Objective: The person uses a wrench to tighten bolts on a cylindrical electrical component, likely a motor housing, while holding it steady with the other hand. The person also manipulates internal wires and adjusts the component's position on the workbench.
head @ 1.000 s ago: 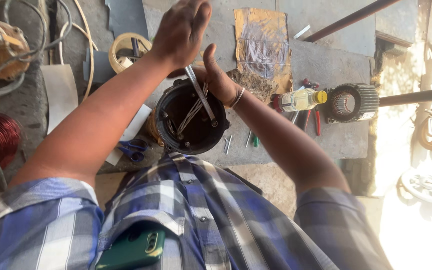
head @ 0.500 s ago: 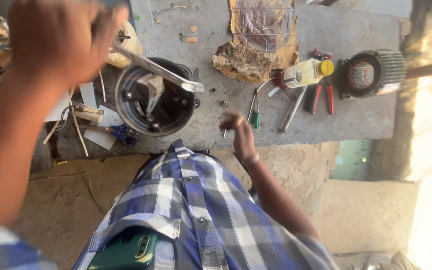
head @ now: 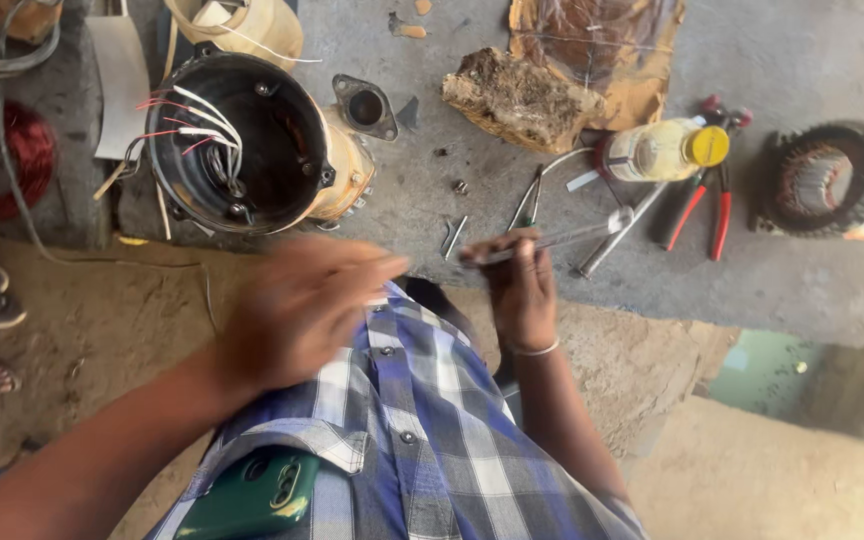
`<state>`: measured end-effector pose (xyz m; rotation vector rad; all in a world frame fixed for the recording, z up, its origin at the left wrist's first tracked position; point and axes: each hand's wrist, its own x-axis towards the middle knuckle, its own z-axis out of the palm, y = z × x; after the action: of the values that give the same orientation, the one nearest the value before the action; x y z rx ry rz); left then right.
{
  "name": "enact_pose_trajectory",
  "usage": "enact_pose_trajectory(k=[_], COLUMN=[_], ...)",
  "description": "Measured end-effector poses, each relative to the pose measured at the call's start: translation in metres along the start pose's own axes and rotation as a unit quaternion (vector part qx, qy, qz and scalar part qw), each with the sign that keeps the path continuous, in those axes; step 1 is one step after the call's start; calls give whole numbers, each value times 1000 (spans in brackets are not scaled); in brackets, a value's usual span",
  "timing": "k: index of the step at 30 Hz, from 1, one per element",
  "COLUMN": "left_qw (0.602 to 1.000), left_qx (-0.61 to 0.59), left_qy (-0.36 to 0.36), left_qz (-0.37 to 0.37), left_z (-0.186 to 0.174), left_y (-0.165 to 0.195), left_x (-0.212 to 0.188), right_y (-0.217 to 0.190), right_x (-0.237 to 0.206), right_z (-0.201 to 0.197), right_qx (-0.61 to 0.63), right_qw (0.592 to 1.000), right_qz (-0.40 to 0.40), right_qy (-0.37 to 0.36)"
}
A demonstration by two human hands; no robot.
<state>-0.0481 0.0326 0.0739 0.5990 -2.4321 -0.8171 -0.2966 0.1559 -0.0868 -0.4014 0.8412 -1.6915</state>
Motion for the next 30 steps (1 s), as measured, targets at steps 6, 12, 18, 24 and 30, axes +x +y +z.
enact_pose_trajectory(k=[6, 12, 18, 24, 30], left_qw=[934, 932, 915, 898, 908], left_qx=[152, 293, 369, 398, 349], left_qy=[275, 211, 105, 143, 105], left_qz=[-170, -22, -125, -119, -205], left_z=[-38, -7, 26, 24, -11], left_y=[-49, -49, -60, -75, -112], left_x=[-38, -37, 1, 6, 37], right_y=[45, 63, 55, 53, 62], right_x=[13, 13, 22, 13, -2], right_z=[-100, -101, -82, -93, -132], right_qx=[-648, -722, -755, -745, -747], right_qw=[749, 684, 644, 652, 637], right_qz=[33, 7, 30, -26, -63], right_qy=[131, 100, 116, 141, 181])
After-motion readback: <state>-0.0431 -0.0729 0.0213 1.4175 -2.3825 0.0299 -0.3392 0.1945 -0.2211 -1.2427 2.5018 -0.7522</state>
